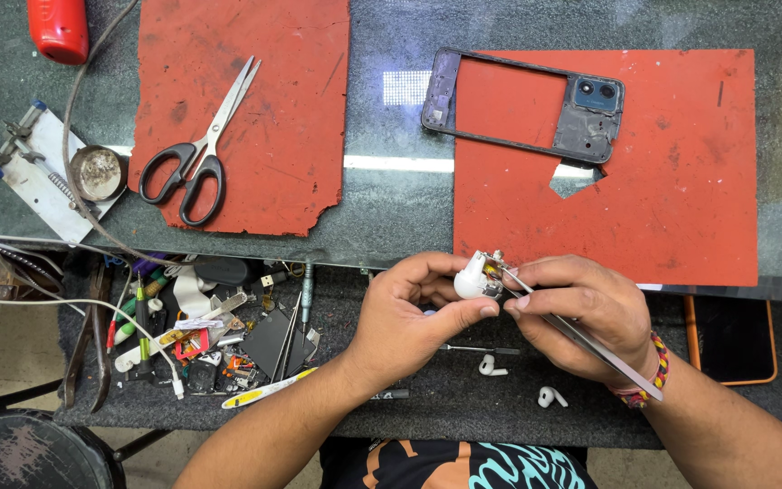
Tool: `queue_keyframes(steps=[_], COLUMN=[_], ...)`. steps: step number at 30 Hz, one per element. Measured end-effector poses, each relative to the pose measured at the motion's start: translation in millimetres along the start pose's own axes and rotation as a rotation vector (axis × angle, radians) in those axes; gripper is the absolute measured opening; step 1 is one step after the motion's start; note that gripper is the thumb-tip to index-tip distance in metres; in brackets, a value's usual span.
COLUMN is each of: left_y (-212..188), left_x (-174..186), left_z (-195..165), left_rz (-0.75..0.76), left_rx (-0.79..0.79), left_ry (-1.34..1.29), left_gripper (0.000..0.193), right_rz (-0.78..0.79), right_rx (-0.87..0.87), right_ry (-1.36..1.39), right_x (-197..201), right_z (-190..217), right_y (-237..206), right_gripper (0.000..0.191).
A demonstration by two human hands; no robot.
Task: The person uses tweezers to remove a small circuit board from a white wireless earbud charging case. They then handle a small battery and connect a red wire to the circuit board. The person continues to manipulate the components inside the case.
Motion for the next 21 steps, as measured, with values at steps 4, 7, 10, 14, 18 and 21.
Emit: queue_keyframes(steps=[4,7,10,14,18,21], left_y=[0.2,0.8,0.6,1.0,1.8,2.9], left_x=[0.2,-0.2,0.2,0.5,-0.7,-0.7], left_z=[-0.7,-1.5,-0.8,-0.6,-0.1,0.5], left_rz=[0.002,0.003,0.003,-0.005,-0.024,-0.048], left_rx=[0.002,-0.004,0.003,-0.009,-0.027,-0.026], left_ry=[0.012,0.015,0.021,0.001,-0.041,-0.093], left_gripper=[0.038,0.038,0.038,0.038,0.037,0.036], right_rz=[0.001,-0.006,-0.011,-0.017,-0.028,-0.027], right_rx=[-0.004,-0.003,-0.004,-0.013,-0.008,-0.010], right_ry=[0.032,0.037,0.051,0.070,0.055,0.106], right_x=[0.3,1.1,1.1,1.4,5.1,9.3], right_z=[-1.8,-2.9,-4.0,-6.7,-9.0,-11.0], right_y=[-1.6,-2.5,-3.2,-4.4,-6.6,-8.8], right_gripper=[0.031,0.032,0.033,0.031,0.029,0.029])
Point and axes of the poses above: each hand's wrist, its own y-axis towards the middle knuckle, its own x-axis out of the back of the hand, z = x × y, the point moved 9 cm from there along y, towards the middle knuckle, and after that the axes turned 11 degrees about -x, right-handed, at the moved point
